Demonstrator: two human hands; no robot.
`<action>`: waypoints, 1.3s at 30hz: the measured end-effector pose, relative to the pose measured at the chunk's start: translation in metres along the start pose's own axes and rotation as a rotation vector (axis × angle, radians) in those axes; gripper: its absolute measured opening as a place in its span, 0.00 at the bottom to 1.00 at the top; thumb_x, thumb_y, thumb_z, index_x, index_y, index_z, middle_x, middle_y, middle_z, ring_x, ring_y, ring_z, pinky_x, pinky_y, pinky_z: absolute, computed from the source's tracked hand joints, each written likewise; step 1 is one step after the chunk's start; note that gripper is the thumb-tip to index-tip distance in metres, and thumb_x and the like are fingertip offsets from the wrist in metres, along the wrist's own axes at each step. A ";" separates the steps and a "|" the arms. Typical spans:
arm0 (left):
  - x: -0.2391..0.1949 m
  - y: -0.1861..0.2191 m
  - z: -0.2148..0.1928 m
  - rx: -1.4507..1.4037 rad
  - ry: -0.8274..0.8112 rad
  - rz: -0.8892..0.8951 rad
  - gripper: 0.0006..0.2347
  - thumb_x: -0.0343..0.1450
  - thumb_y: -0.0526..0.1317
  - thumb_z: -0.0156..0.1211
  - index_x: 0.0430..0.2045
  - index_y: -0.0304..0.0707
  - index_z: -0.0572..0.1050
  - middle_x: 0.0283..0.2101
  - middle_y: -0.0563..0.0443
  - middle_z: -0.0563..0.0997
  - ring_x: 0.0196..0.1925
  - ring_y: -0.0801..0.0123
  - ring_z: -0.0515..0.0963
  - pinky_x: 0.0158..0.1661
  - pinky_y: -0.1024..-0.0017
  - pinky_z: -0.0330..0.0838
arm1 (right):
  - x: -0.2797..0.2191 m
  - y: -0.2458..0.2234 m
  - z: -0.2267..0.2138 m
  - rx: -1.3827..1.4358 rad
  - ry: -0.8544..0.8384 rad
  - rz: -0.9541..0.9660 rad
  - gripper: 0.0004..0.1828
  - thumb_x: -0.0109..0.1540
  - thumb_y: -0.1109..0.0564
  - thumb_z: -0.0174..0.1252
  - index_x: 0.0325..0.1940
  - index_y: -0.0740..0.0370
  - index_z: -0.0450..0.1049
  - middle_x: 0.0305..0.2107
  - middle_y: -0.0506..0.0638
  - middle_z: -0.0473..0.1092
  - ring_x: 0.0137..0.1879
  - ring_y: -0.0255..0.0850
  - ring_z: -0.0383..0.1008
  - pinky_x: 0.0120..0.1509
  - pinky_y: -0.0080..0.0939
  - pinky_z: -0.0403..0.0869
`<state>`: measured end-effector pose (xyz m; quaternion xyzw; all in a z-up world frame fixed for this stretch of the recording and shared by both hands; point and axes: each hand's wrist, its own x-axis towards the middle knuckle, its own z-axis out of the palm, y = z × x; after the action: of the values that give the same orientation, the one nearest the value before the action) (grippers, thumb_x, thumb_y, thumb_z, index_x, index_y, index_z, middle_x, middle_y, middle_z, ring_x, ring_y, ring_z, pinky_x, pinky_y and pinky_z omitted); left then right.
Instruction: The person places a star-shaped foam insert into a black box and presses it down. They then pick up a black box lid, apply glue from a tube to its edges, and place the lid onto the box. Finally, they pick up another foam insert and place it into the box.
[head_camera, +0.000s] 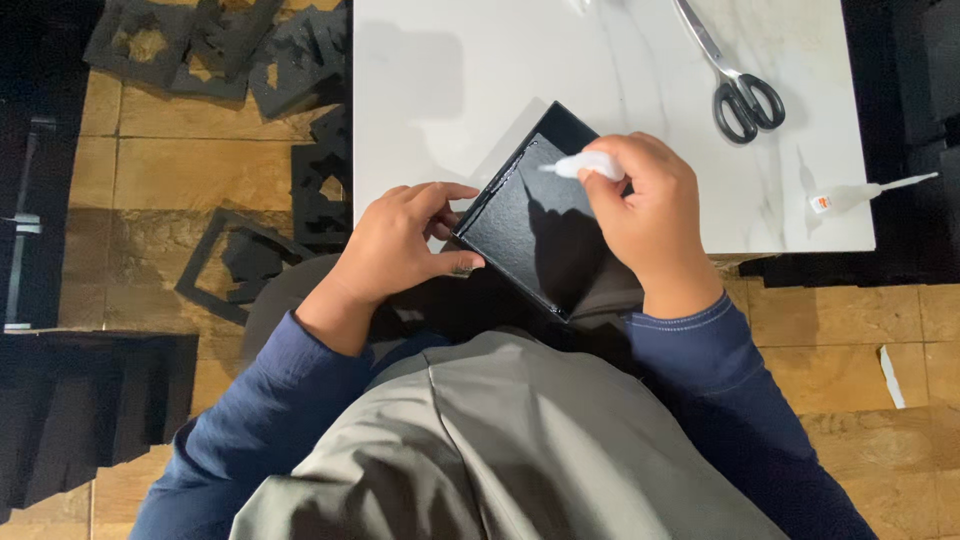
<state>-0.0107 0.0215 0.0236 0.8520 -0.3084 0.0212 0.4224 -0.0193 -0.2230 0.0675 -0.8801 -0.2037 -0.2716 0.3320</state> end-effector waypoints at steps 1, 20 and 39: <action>0.000 0.000 -0.001 -0.015 0.005 -0.004 0.27 0.50 0.47 0.73 0.40 0.38 0.71 0.23 0.52 0.75 0.22 0.67 0.77 0.37 0.71 0.67 | -0.001 -0.003 0.000 0.003 -0.015 0.001 0.06 0.52 0.71 0.58 0.32 0.67 0.71 0.16 0.51 0.63 0.22 0.41 0.63 0.29 0.35 0.66; -0.001 0.002 -0.005 0.006 0.020 0.099 0.30 0.53 0.49 0.70 0.48 0.44 0.66 0.30 0.50 0.75 0.25 0.63 0.77 0.37 0.65 0.68 | 0.012 0.023 -0.004 -0.201 -0.023 -0.090 0.07 0.54 0.72 0.59 0.35 0.69 0.71 0.20 0.55 0.66 0.26 0.45 0.67 0.33 0.35 0.68; 0.000 0.000 -0.005 0.092 -0.070 0.165 0.19 0.60 0.48 0.64 0.43 0.51 0.70 0.39 0.57 0.72 0.24 0.75 0.72 0.40 0.69 0.60 | 0.008 0.011 -0.045 -0.321 -0.218 0.102 0.06 0.52 0.68 0.50 0.31 0.67 0.70 0.25 0.54 0.66 0.30 0.46 0.63 0.31 0.41 0.61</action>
<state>-0.0096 0.0248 0.0271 0.8425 -0.3906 0.0401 0.3689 -0.0231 -0.2608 0.0956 -0.9551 -0.1473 -0.1867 0.1766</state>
